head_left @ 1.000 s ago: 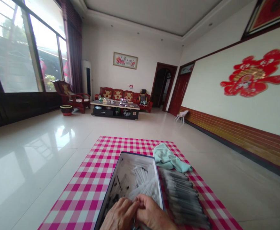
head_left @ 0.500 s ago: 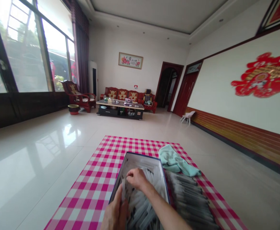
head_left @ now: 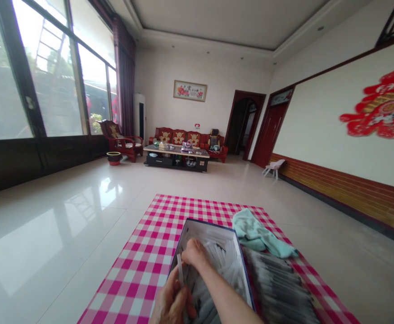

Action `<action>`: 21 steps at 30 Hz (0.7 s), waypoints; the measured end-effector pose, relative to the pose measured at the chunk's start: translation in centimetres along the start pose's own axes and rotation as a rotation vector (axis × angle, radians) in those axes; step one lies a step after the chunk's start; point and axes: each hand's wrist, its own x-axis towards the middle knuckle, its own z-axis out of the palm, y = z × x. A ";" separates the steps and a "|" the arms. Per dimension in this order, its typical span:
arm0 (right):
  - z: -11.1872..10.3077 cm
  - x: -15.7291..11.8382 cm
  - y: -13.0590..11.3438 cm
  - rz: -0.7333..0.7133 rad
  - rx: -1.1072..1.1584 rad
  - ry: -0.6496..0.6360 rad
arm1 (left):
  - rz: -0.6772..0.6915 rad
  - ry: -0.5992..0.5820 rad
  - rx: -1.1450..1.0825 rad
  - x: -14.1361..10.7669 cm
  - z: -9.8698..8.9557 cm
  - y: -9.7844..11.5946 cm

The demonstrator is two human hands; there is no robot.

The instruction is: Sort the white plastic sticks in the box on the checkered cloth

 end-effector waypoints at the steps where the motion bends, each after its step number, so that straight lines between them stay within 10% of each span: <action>1: -0.5 0.0 0.1 0.014 0.019 0.024 | 0.005 0.012 -0.008 0.0 0.1 -0.2; 11: -6.5 -4.1 0.8 0.018 0.585 0.165 | 0.064 0.022 0.025 0.5 0.4 -2.0; 21: -7.2 -10.8 1.8 0.090 1.227 0.096 | 0.098 -0.075 0.237 -0.1 0.1 -0.5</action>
